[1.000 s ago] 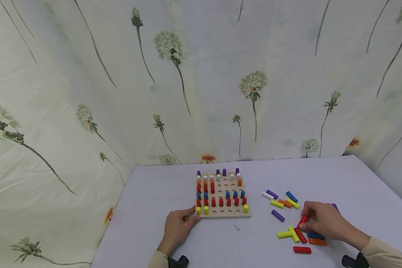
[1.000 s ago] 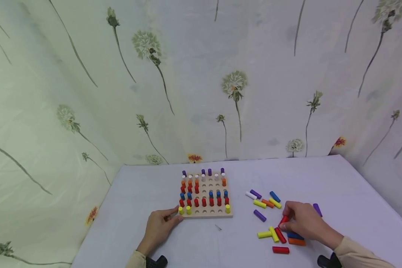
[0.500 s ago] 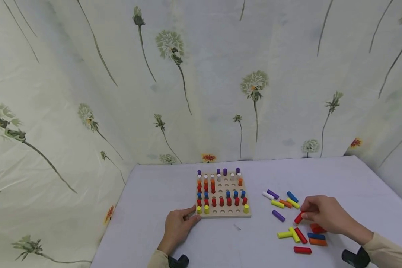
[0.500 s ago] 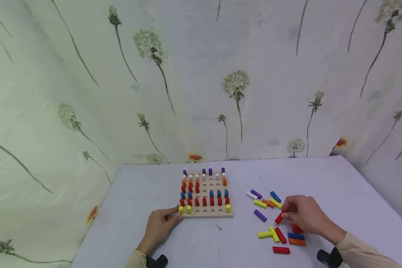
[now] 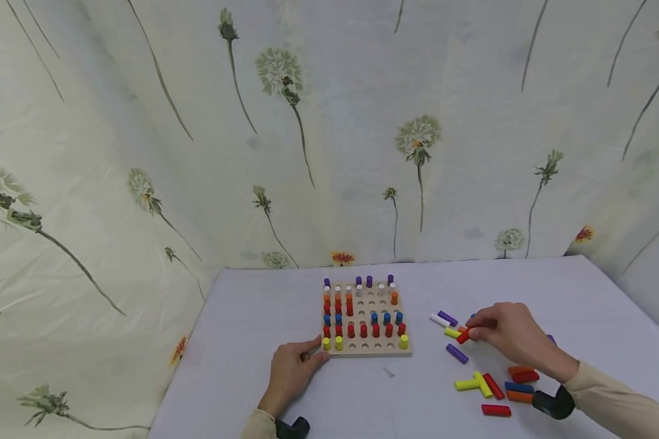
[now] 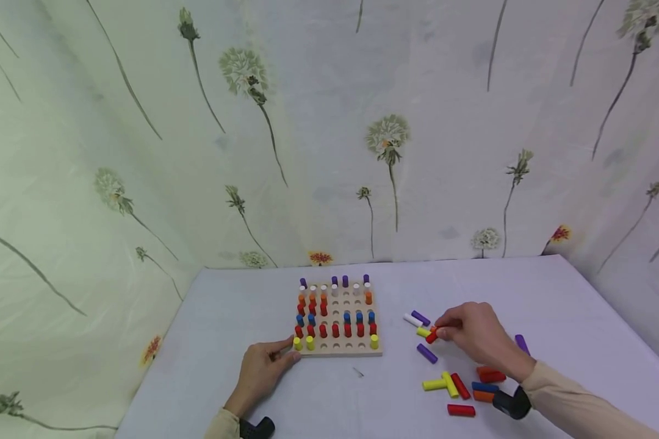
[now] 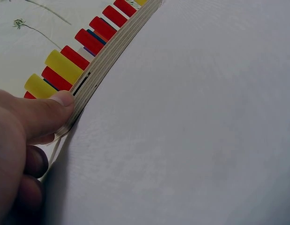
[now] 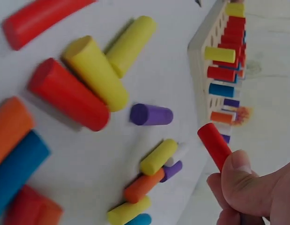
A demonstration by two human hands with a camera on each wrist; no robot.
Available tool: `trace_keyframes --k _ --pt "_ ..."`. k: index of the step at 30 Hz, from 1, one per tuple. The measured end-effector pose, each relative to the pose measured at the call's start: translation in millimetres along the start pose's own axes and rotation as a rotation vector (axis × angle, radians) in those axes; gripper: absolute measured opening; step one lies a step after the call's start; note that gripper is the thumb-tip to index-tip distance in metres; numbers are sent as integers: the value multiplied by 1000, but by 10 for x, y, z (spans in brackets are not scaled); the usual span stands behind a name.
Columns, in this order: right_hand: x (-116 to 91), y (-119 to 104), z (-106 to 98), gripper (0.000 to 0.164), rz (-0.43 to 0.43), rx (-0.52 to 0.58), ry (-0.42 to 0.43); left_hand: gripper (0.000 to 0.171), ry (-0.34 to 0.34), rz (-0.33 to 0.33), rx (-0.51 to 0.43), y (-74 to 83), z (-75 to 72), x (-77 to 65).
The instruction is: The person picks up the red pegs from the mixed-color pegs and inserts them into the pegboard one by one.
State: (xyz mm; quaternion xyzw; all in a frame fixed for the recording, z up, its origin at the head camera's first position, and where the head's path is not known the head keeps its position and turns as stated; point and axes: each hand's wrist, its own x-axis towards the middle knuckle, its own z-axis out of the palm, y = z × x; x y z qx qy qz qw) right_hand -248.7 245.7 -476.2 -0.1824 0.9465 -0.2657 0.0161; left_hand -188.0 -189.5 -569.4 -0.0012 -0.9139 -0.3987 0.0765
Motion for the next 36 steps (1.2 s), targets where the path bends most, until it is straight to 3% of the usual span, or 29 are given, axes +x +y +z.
trace_keyframes --k 16,31,36 --pt "606 -544 199 9 -231 33 153 42 -16 -3 -14 9 12 -16" --pt "1041 -977 377 4 -322 90 150 42 -28 -23 -11 -4 2 -16" --pt "1173 -1057 473 1 -317 79 126 42 -28 -21 -3 4 -13 4"
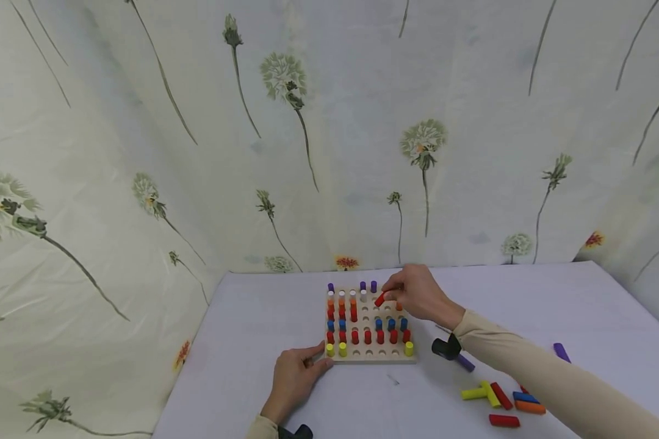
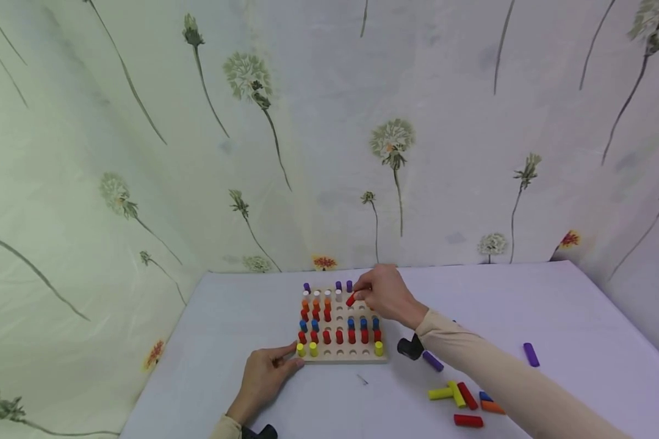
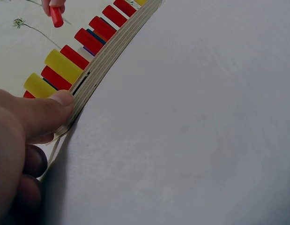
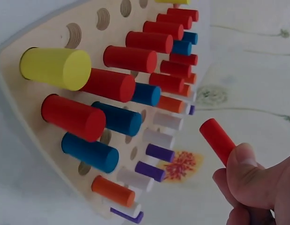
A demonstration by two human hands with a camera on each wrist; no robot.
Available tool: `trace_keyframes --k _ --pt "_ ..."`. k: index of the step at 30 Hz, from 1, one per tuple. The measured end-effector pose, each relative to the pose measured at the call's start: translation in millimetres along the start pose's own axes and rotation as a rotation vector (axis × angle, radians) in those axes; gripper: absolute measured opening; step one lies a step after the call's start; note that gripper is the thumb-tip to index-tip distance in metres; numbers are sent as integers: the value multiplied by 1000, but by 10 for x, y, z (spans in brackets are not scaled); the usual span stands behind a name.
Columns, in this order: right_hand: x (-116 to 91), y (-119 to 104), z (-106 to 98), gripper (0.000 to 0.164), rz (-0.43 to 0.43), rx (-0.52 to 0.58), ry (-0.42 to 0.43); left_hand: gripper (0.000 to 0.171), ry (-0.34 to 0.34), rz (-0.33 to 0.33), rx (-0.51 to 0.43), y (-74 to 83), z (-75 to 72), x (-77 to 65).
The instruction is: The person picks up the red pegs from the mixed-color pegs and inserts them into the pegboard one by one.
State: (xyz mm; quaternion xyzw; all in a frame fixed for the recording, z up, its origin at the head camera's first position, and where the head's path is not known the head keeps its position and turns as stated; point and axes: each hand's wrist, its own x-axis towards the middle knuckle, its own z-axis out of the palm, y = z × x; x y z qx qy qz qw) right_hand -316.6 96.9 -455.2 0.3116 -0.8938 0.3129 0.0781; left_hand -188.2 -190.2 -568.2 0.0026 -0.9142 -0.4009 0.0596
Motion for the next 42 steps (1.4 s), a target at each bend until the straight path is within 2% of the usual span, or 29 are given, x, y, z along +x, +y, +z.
trace_keyframes --k 8,12,17,22,26,32,37,42 --pt "160 52 330 5 48 -23 -82 42 7 6 7 -9 0 5" --pt "184 60 428 3 40 -37 -99 43 0 -3 4 -12 4 8" --pt "183 64 475 4 -28 -89 -74 43 5 1 0 5 -10 11" --pt "208 111 520 8 -70 -81 -60 42 -2 -20 -4 18 -19 1" --pt "234 110 540 9 -63 -81 -89 42 -9 -29 -25 15 -18 4" --pt "234 35 554 13 -9 -108 -173 42 -15 -32 -34 21 -11 -2" --pt "249 -8 575 13 -32 -174 -173 42 -14 -31 -27 25 -17 -5" --pt "257 -33 607 12 -29 -187 -180 42 -15 -21 -16 11 -2 4"
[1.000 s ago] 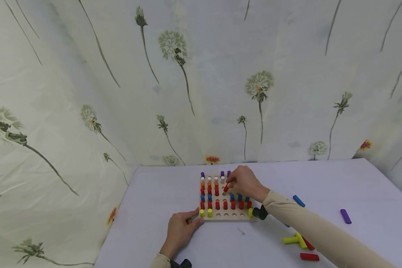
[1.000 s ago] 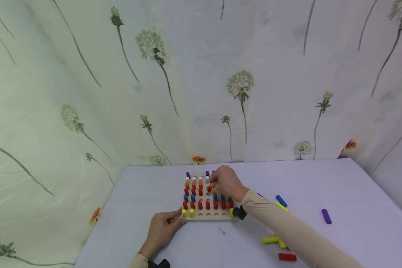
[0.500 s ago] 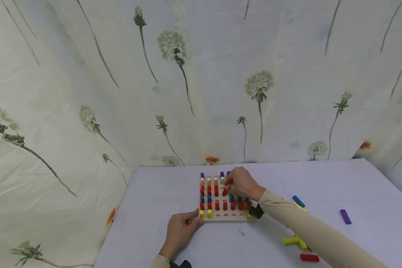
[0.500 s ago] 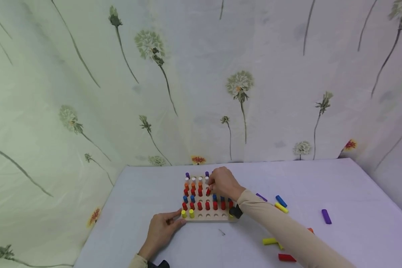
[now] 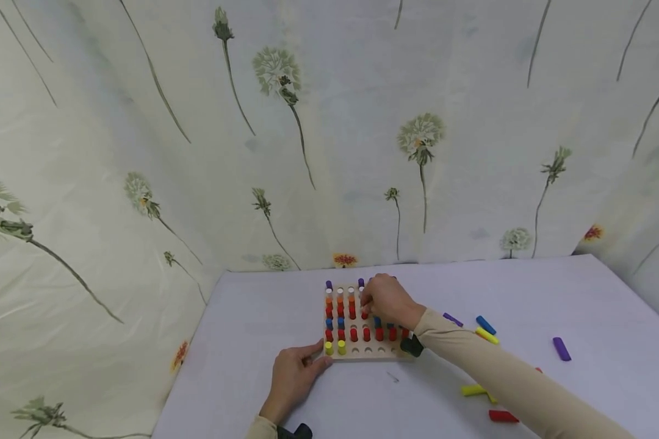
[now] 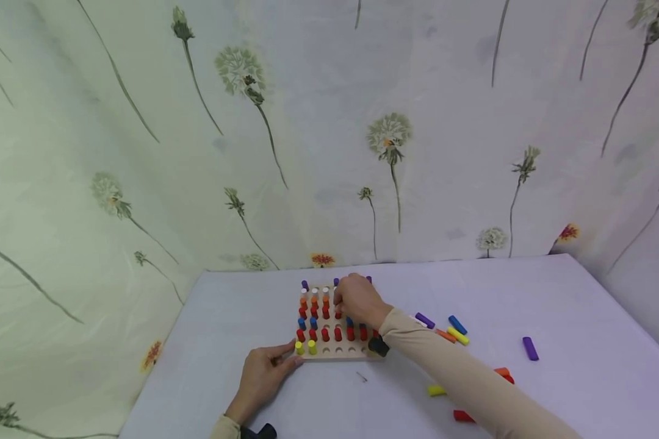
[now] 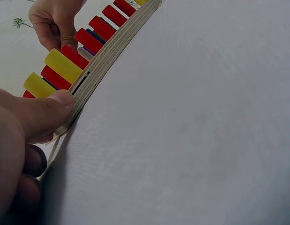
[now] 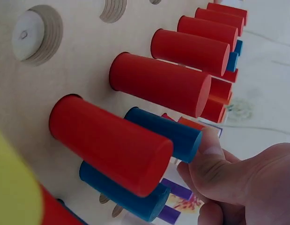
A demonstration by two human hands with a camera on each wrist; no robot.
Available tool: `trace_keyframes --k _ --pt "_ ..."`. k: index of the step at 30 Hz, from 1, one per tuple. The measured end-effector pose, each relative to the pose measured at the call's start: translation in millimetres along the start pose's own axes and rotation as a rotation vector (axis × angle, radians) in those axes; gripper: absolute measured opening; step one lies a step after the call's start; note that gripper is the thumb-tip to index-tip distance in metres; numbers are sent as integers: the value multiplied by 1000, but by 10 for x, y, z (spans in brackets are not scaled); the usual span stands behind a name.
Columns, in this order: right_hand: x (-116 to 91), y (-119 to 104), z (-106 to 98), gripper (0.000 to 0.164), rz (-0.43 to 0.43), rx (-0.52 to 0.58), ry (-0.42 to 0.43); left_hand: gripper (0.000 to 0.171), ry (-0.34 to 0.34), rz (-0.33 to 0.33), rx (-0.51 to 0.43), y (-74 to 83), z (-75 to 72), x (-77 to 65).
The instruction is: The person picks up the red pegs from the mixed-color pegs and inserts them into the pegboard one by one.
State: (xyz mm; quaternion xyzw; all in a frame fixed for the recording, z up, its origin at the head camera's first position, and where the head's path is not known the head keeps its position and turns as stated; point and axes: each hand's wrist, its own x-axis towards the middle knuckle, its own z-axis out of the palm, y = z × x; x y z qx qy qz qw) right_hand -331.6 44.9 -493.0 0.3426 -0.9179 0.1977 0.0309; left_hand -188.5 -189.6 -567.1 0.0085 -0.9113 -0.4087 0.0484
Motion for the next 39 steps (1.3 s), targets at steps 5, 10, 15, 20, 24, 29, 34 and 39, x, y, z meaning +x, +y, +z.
trace_keyframes --k 5,10,15,20,24,29,34,39 --pt "11 -39 28 12 8 3 -12 42 6 26 -6 -13 3 2" --pt "7 -63 41 12 30 -20 -7 41 7 16 -10 -15 3 -4" --pt "-13 -69 38 10 47 -27 -1 41 8 8 -22 -6 1 -9" --pt "-43 -63 10 8 66 28 -13 41 5 6 -19 -8 9 -5" --pt "-67 -59 -21 5 65 74 -29 41 4 3 -19 -6 7 -7" --pt "-86 -40 -47 6 32 123 -48 41 5 -2 -15 -9 11 -2" --pt "-113 0 -104 7 -10 154 -28 41 8 7 -9 0 12 2" --pt "-207 92 -211 8 -30 154 -16 42 6 3 -8 -1 10 -9"
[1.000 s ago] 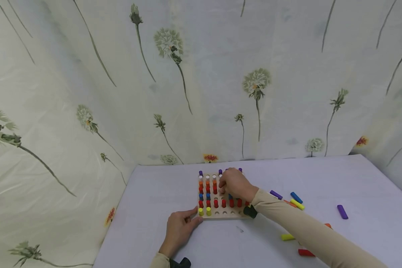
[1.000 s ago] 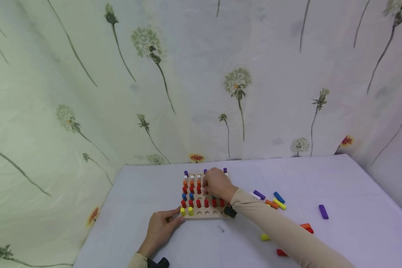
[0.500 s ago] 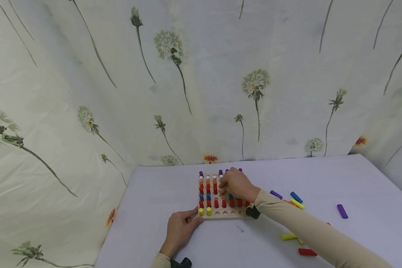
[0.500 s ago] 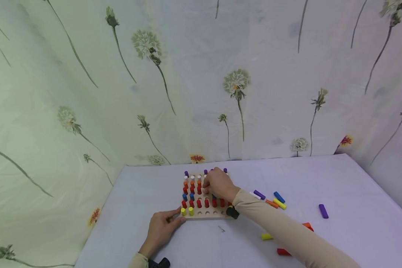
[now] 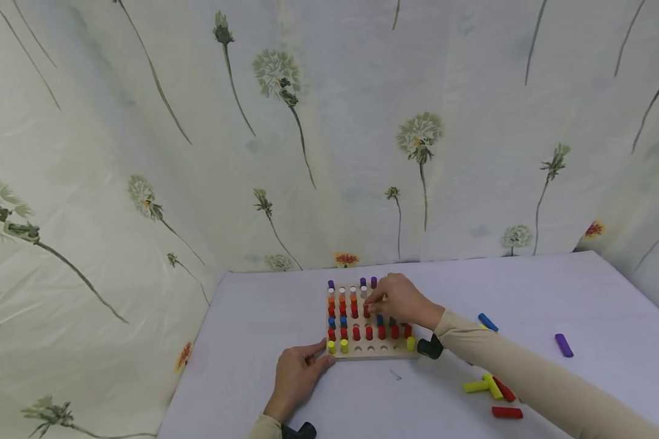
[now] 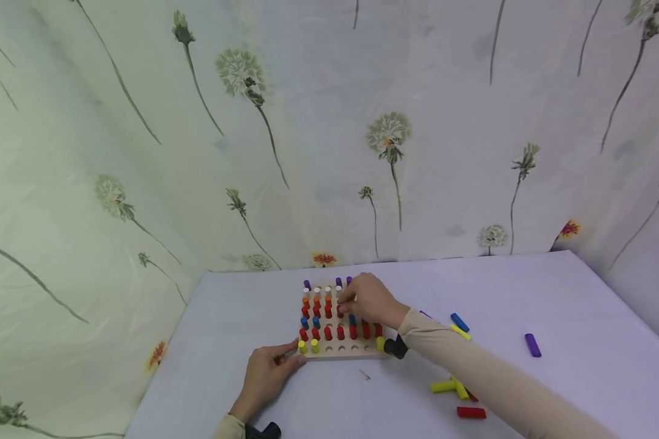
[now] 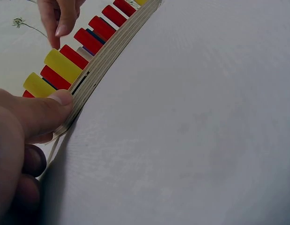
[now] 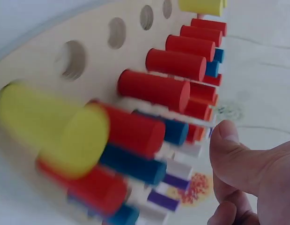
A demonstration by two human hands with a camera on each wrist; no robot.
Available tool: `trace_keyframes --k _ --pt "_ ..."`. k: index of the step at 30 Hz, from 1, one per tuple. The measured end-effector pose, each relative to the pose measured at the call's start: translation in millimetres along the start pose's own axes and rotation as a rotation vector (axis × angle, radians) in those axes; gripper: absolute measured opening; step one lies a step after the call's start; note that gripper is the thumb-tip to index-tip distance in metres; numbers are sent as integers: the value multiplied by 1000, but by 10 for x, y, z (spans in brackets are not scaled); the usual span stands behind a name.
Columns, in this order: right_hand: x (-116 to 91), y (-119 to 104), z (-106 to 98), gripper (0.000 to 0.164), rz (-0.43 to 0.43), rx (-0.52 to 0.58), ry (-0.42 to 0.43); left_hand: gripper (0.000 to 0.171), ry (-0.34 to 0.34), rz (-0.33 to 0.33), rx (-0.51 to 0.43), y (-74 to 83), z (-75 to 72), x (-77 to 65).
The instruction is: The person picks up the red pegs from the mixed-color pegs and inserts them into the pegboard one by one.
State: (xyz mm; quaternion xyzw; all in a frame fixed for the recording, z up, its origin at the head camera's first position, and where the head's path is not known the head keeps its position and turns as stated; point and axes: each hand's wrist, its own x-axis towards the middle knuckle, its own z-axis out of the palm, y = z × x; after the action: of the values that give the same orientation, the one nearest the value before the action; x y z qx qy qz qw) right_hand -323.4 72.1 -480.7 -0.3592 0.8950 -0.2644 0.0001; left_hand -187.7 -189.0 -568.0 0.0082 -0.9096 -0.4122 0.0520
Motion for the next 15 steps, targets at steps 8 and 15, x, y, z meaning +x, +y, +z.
trace_keyframes --k 8,15 --pt "-428 285 -375 7 -74 -66 71 43 11 15 16 -13 24 -14" --pt "-821 414 -653 6 21 -79 -5 43 19 16 27 19 29 -26"
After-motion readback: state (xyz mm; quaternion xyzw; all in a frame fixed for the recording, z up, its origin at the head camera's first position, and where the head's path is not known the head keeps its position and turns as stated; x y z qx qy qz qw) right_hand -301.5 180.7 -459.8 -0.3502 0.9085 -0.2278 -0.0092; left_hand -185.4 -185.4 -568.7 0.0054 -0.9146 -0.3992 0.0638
